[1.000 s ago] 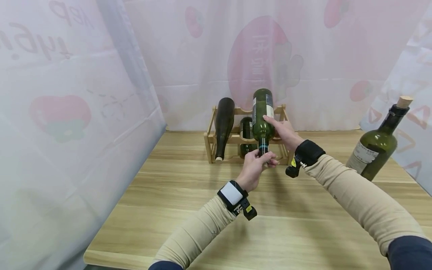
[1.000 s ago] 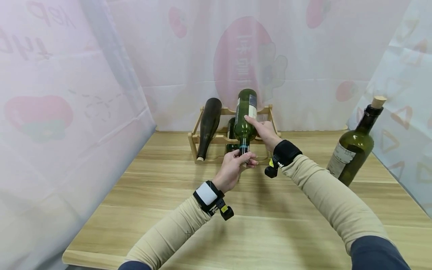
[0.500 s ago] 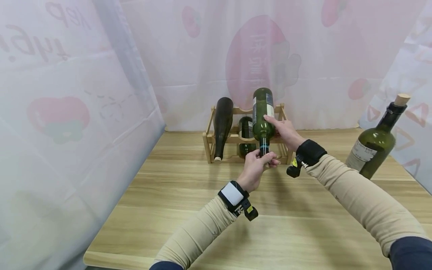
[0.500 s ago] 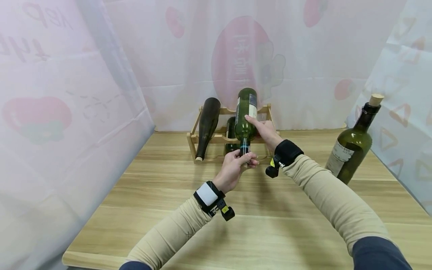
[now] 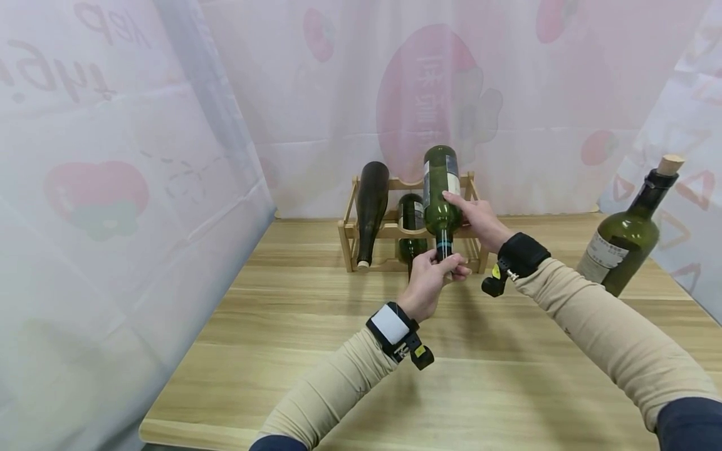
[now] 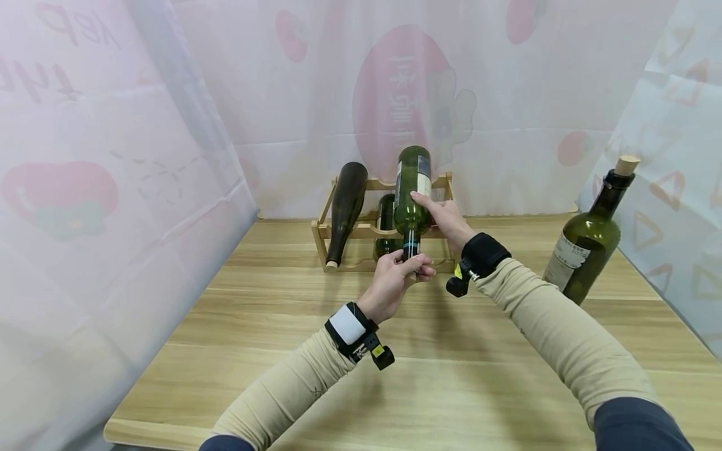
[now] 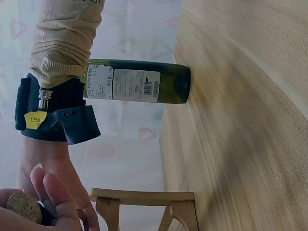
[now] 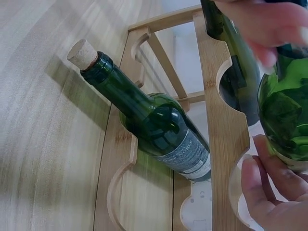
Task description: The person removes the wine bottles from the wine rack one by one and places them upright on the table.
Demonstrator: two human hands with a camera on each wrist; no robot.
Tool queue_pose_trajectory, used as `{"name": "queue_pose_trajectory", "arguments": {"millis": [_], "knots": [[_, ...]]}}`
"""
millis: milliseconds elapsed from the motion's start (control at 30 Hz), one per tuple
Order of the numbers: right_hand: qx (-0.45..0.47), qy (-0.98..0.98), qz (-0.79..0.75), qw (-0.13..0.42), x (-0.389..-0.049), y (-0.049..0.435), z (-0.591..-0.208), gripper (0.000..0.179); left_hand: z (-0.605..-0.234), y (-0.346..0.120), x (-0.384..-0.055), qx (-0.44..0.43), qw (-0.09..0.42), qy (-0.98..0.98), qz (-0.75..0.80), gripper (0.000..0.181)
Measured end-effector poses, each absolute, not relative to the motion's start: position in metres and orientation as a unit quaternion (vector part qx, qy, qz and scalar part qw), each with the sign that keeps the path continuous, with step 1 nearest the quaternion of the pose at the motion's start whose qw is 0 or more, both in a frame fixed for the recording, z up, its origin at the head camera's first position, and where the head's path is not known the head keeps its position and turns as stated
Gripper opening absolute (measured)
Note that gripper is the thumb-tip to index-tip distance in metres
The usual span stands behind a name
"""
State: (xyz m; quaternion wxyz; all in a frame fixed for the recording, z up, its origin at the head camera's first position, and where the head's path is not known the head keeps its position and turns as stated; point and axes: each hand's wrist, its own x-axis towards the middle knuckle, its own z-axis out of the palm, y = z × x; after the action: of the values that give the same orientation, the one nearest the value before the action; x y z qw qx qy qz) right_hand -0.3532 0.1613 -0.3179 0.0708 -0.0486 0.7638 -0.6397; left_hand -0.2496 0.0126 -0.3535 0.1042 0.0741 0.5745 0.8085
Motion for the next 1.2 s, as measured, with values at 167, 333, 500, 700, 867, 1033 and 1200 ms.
{"name": "queue_pose_trajectory", "arguments": {"millis": [167,333,500,700,867,1033,1200], "knots": [[-0.041,0.764,-0.641,0.065,-0.352,0.164,-0.317,0.064,-0.352,0.015,-0.249,0.073,0.105,0.575,0.808,0.014],[-0.047,0.776,-0.626,0.068,-0.349,0.168,-0.318,0.067,-0.353,0.019,-0.247,0.071,0.11,0.573,0.809,0.014],[-0.054,0.78,-0.62,0.068,-0.346,0.173,-0.317,0.071,-0.354,0.022,-0.246,0.073,0.112,0.573,0.809,0.016],[-0.047,0.773,-0.63,0.061,-0.345,0.177,-0.315,0.074,-0.353,0.026,-0.246,0.077,0.113,0.575,0.807,0.02],[-0.045,0.773,-0.629,0.063,-0.344,0.179,-0.315,0.073,-0.352,0.028,-0.245,0.076,0.111,0.571,0.81,0.019],[-0.045,0.772,-0.63,0.067,-0.344,0.181,-0.316,0.074,-0.353,0.031,-0.244,0.077,0.115,0.567,0.812,0.023],[-0.045,0.766,-0.638,0.063,-0.343,0.183,-0.315,0.071,-0.352,0.034,-0.243,0.085,0.113,0.56,0.817,0.02]]}}
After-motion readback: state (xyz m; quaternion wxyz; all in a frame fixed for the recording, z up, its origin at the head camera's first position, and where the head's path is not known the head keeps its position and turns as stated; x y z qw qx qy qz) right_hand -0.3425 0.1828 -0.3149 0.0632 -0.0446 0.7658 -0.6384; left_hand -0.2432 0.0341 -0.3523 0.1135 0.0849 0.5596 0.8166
